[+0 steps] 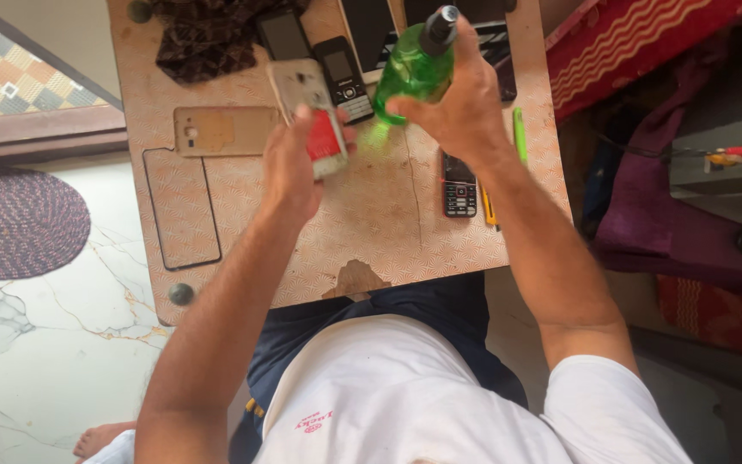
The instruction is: The person removes the back cover and battery from a mobile phone, and then uses a screwdriver to remove screws from the internal chassis.
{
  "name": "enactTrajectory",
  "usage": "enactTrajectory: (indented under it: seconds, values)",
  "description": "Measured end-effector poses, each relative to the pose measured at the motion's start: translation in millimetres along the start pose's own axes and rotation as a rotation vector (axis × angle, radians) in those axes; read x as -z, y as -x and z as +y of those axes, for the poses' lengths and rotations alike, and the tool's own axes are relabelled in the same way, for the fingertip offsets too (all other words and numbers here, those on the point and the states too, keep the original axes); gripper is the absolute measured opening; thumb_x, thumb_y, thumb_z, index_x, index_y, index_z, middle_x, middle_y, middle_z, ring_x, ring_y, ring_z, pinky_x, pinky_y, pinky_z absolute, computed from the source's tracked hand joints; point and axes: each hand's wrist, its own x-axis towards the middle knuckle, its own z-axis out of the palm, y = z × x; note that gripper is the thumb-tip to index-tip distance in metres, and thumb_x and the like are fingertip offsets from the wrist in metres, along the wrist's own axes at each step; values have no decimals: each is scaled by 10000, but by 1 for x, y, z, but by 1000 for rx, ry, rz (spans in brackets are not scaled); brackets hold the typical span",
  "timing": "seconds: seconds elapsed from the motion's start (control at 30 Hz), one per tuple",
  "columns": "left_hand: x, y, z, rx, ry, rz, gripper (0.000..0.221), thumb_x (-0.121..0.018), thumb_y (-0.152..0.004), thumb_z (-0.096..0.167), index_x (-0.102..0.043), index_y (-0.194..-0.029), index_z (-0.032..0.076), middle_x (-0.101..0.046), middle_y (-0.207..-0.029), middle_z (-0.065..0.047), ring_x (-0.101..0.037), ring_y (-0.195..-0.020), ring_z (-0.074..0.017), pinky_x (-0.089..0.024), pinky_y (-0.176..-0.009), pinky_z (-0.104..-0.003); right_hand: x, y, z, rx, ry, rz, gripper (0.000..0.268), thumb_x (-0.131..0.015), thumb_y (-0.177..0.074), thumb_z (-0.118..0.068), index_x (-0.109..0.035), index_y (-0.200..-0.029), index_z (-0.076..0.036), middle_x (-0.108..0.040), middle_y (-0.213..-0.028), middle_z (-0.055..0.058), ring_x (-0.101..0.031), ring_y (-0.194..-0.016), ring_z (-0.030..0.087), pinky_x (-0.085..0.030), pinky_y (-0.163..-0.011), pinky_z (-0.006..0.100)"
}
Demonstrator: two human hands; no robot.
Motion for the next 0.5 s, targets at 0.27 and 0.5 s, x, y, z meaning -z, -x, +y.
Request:
enactTrajectory:
  seconds: [0.27,0.5]
  values:
    - [-8,1,-19,71,-115,-53,436,-395,-1065,346,-512,-1321,13,-731,-1111,-136,-713,-948,-215,-623,-790,-374,55,10,59,248,514,46,537,-943,-805,-192,-700,-1278,-122,-655,-1319,180,-672,-1152,368,-560,-952,480]
    - [9,-28,-11,-102,-25,-14,455,-491,-1078,327,-585,-1271,-74,-746,-1129,-183,-742,-999,-225,-617,-840,-371,31,7,99,91,641,-31,618,-950,-739,-220,-750,-1322,-169,-618,-1315,261,-622,-1168,419,-511,-981,520]
